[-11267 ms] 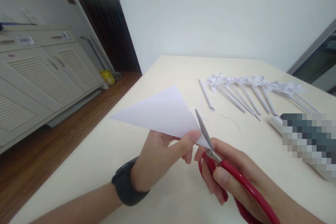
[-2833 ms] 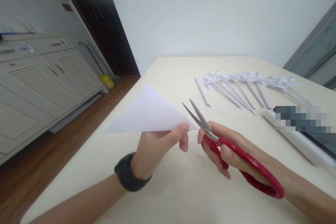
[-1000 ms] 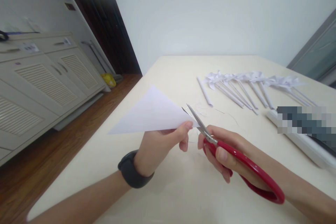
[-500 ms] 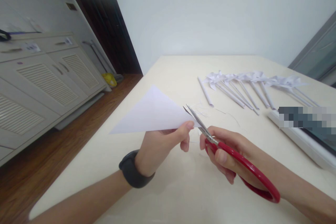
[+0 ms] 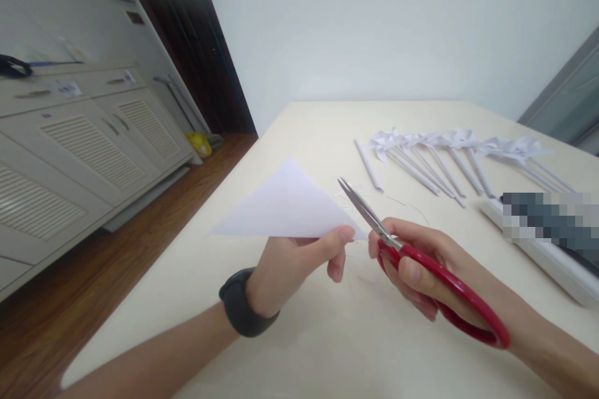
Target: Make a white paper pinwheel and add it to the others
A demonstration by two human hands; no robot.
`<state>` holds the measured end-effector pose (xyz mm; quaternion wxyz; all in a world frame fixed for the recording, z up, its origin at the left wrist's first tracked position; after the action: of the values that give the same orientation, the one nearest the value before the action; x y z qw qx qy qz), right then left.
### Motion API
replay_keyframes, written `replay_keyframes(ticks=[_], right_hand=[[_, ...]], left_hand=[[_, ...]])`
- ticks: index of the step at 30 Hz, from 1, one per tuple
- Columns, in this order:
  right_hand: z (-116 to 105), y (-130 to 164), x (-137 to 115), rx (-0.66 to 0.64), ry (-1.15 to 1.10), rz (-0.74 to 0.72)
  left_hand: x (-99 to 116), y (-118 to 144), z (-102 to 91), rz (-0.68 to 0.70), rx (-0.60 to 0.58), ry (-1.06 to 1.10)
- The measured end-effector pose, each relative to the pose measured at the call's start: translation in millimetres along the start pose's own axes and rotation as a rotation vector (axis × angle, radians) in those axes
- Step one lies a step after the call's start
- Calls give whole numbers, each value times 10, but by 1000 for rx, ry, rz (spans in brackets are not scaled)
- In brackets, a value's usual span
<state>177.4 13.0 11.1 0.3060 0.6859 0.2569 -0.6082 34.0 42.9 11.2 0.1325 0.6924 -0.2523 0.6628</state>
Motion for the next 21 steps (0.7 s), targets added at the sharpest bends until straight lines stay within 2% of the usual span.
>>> replay_keyframes(ticks=[5,13,21], right_hand=[[17,29,-73,-47,1,-11],[148,20,-192,-161,38,30],[158,14,-147,-176,9,51]], left_hand=[[33,-10,35,7,-58,47],[67,-5,75,-47,-77,44],[81,-28,88,-71,-143,42]])
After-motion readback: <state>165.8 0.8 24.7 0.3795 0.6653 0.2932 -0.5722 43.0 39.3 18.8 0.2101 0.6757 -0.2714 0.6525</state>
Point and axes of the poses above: each hand's wrist, its own y-axis away from the middle knuckle, its own z-axis out of the palm, x = y × z, the point moved 6 cm from there along -y, towards the middle knuckle, and after that the axes turned 12 degrees about -x, right-handed, at the moved point
